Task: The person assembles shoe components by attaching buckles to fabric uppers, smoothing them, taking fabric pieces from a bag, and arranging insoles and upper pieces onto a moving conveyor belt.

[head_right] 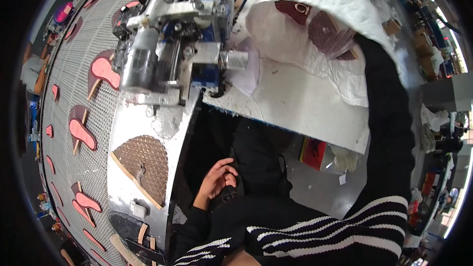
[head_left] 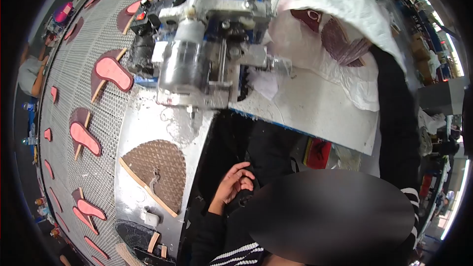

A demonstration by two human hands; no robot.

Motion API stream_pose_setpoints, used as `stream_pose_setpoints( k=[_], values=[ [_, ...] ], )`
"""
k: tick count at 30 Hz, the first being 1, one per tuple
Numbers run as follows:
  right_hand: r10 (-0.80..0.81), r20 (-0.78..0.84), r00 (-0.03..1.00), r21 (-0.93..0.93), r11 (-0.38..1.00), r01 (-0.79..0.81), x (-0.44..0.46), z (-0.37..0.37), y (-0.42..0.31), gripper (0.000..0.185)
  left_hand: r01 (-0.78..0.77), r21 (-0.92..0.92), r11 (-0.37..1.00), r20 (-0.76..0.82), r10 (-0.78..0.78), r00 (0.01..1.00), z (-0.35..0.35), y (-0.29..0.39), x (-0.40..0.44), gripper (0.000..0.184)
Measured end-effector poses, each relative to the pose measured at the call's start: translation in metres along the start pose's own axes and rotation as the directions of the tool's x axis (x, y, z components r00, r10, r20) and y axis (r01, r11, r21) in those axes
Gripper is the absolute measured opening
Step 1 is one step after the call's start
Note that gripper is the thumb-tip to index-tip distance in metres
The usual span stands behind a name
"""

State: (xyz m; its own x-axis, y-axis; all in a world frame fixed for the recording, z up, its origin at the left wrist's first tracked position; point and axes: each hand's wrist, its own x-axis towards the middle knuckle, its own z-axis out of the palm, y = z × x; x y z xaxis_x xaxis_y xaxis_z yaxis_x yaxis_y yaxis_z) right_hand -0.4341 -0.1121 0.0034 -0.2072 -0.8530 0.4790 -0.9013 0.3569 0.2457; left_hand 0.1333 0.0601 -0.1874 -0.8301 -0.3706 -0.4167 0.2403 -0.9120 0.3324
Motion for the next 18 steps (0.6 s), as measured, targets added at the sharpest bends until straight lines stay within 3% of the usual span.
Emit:
stream_pose_setpoints(
  k=[3, 4, 5, 7, 8, 11, 14, 15, 18],
  values=[
    [-0.252, -0.088, 0.964, 0.039, 0.966, 0.256, -0.076, -0.021, -0.054, 0.033, -0.021, -0.059, 0.998, 0.061, 0.024, 0.998, -0.003, -0.002, 0.000, 0.045],
    [-0.245, 0.242, 0.939, 0.144, 0.966, 0.215, -0.094, -0.036, -0.081, 0.039, -0.032, -0.089, 0.996, 0.065, 0.037, 0.997, -0.003, -0.005, -0.003, 0.045],
    [-0.362, 0.323, 0.875, 0.266, 0.921, 0.283, -0.116, -0.041, -0.091, 0.042, -0.033, -0.083, 0.996, 0.075, 0.040, 0.996, -0.004, -0.006, -0.004, 0.046],
    [-0.326, 0.238, 0.915, 0.352, 0.907, 0.232, -0.142, -0.036, -0.104, 0.043, -0.035, -0.089, 0.995, 0.066, 0.041, 0.997, -0.003, -0.006, -0.007, 0.044],
    [-0.282, 0.341, 0.897, 0.375, 0.916, 0.145, -0.138, -0.051, -0.107, 0.042, -0.038, -0.087, 0.995, 0.062, 0.044, 0.997, -0.002, -0.005, -0.008, 0.044],
    [-0.258, 0.332, 0.907, 0.503, 0.862, 0.061, -0.134, -0.075, -0.111, 0.033, -0.038, -0.075, 0.996, 0.031, 0.040, 0.999, 0.002, -0.002, -0.008, 0.041],
    [-0.134, 0.477, 0.868, 0.559, 0.809, -0.182, -0.132, -0.094, -0.118, 0.030, -0.040, -0.077, 0.996, 0.030, 0.043, 0.999, 0.001, -0.002, -0.006, 0.041],
    [-0.104, 0.438, 0.893, 0.564, 0.806, -0.182, -0.136, -0.097, -0.120, 0.032, -0.039, -0.081, 0.996, 0.032, 0.042, 0.999, 0.002, -0.003, -0.005, 0.041],
    [0.055, 0.243, 0.968, 0.549, 0.815, -0.184, -0.149, -0.116, -0.143, 0.027, 0.007, 0.277, 0.961, -0.041, 0.005, 0.999, 0.023, 0.009, -0.009, 0.041]
  ],
)
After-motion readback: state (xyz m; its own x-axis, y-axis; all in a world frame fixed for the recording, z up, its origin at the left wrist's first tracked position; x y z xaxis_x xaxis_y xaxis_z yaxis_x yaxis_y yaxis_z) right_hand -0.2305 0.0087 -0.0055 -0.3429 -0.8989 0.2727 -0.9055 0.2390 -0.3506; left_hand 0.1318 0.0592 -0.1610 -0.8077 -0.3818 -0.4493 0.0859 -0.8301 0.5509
